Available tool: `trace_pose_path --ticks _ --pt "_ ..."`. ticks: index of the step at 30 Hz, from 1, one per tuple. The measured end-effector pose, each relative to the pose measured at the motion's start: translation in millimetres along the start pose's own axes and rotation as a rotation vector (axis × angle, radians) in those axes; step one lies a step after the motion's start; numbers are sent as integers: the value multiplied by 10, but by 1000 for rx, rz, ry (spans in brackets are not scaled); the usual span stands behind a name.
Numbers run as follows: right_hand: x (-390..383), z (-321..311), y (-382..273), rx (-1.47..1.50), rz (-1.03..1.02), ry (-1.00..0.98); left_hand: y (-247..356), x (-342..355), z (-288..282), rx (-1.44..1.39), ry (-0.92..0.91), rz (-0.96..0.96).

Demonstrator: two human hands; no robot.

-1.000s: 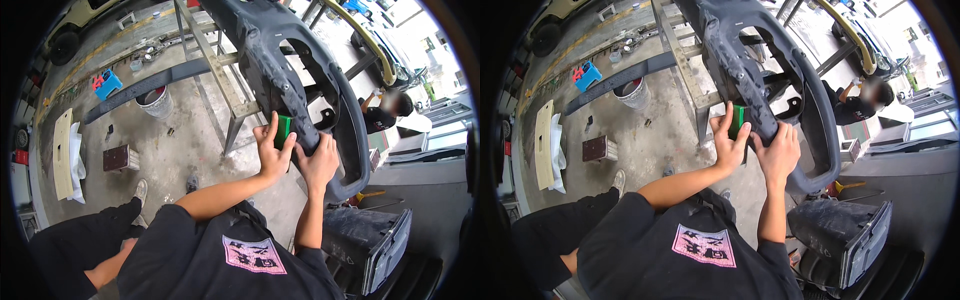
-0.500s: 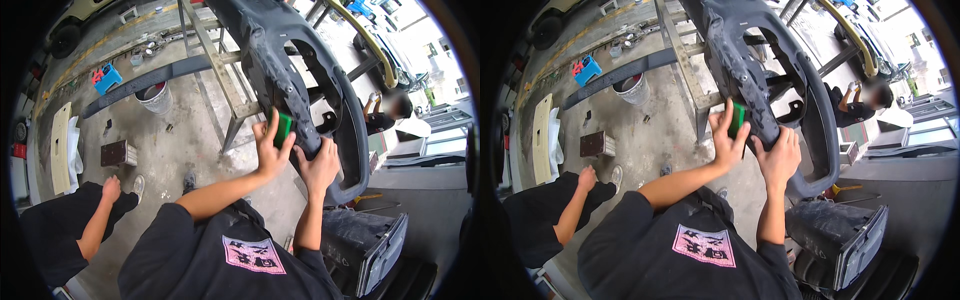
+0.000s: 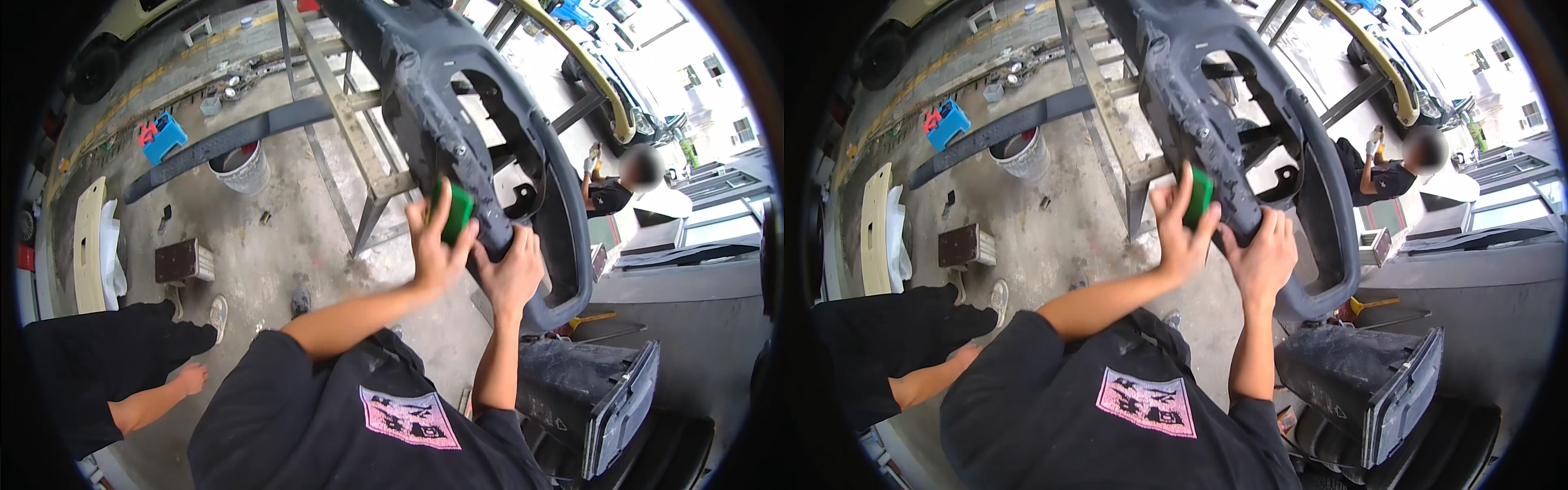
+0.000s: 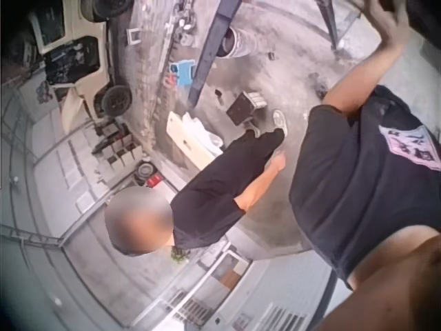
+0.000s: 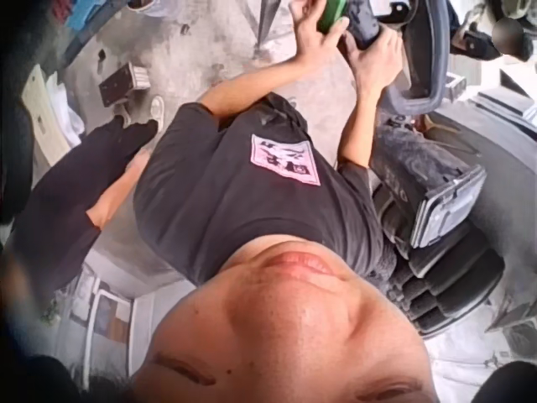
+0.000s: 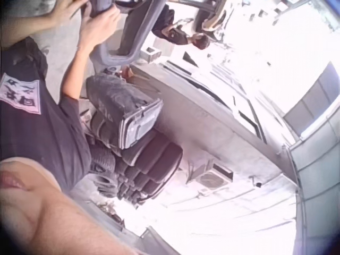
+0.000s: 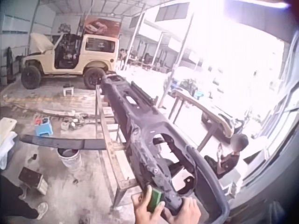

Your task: The person sands a black car bumper with a green sanding block, repeatedly dipping the block into a bucket of water and continuing to sand different sections of the bumper. The bumper is mounted on a metal stand in a workshop.

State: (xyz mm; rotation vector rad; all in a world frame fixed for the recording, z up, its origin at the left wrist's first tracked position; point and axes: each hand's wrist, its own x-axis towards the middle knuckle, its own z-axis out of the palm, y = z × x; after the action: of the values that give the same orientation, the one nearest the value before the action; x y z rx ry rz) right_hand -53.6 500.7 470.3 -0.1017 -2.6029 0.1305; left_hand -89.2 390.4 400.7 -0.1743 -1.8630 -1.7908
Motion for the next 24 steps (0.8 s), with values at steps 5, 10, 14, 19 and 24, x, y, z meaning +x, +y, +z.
trace_pose_path --ticks 5,10,14,19,24 --pt "18 -16 -42 -1 30 21 -47 642 145 -73 187 -45" --pt "-18 -29 3 71 33 0 -133 134 -288 -125 -173 -98" --pt "-278 -95 -232 628 -5 254 -185 206 -816 -711 -470 -530" --pt "-792 158 -1001 879 -31 -105 28 227 -1193 -1077 -458 -591" --pt "-835 455 -1525 985 -100 -135 56 408 -1553 -1097 -440 -509"
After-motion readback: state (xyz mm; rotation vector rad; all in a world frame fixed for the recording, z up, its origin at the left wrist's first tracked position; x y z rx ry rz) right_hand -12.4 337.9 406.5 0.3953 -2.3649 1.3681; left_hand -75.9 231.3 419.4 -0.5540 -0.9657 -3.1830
